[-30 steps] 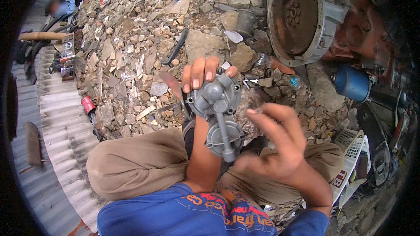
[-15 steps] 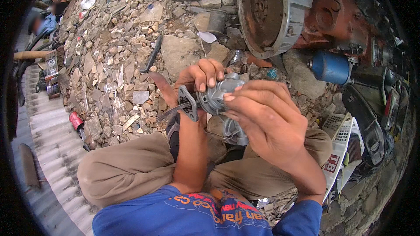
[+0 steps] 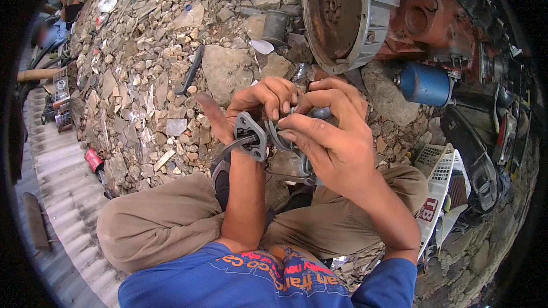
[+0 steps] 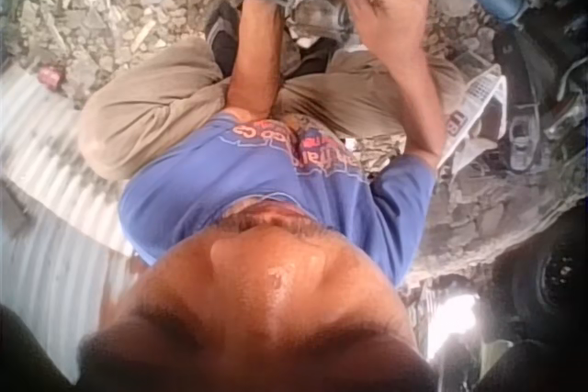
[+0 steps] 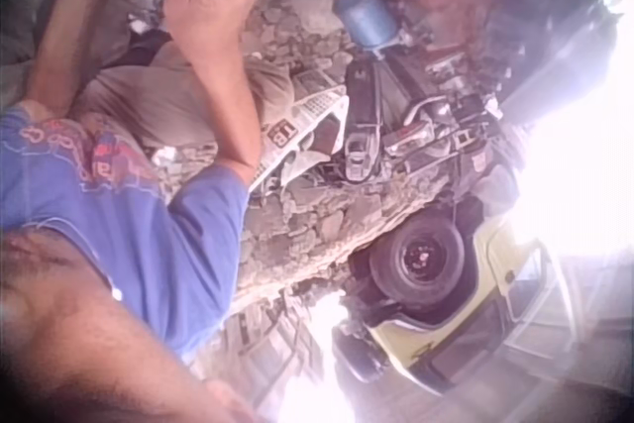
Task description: The person sits on the ground and uses a screwdriver to repeatedly pry and adjust a metal mechanical component, likely a carburetor. They rotate the part to access different areas and continue the prying action throughout the clip.
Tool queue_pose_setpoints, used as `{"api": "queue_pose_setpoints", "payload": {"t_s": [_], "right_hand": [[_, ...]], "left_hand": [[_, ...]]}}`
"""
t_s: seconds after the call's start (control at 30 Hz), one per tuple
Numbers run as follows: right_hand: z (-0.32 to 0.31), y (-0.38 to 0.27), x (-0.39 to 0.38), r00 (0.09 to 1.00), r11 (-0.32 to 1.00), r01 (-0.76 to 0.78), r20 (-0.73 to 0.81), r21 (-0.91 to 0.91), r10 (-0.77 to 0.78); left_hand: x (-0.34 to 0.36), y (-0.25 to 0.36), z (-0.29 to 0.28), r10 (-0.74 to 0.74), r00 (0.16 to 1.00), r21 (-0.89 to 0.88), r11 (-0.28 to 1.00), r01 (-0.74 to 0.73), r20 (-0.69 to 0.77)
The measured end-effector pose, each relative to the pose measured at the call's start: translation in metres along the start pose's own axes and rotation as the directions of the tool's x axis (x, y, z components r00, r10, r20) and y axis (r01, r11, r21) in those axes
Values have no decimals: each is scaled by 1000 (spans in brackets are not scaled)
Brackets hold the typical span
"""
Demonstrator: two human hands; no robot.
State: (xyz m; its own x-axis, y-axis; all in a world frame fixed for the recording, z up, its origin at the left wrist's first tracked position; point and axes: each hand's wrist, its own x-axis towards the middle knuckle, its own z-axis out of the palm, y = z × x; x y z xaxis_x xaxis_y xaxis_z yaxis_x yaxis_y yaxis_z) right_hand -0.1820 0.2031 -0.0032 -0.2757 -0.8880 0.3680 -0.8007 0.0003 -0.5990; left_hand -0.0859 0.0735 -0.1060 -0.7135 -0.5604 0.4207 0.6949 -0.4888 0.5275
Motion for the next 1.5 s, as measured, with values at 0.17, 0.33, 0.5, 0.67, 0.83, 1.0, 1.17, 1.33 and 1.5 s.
{"api": "queue_pose_setpoints", "payload": {"t_s": [0.17,0.33,0.5,0.67,0.83,1.0,1.17,1.33,1.5], "right_hand": [[8,4,-1,999,995,-34,-27,95,37],[19,3,-4,988,966,-128,-57,223,144],[21,4,-4,990,976,-106,-69,189,121],[26,0,-6,972,966,-146,-152,216,181],[24,9,-5,986,977,-49,-149,205,81],[13,11,3,999,996,35,-32,81,-33],[8,10,2,996,992,90,-19,-84,-92],[6,6,3,990,975,137,-18,-173,-142],[10,12,1,991,992,117,-55,-42,-120]], "left_hand": [[-1,0,-1,-2,999,0,1000,2,-32],[0,1,-1,4,998,17,1000,-3,-59],[0,5,2,-15,993,45,999,20,-115],[0,6,0,-9,994,94,995,20,-108],[0,7,1,-14,992,87,996,25,-128],[1,7,3,-18,983,-4,1000,18,-181],[2,4,6,-32,985,-19,999,29,-172],[0,4,0,-53,994,-7,999,53,-97],[1,2,1,-70,993,-29,997,67,-96]]}}
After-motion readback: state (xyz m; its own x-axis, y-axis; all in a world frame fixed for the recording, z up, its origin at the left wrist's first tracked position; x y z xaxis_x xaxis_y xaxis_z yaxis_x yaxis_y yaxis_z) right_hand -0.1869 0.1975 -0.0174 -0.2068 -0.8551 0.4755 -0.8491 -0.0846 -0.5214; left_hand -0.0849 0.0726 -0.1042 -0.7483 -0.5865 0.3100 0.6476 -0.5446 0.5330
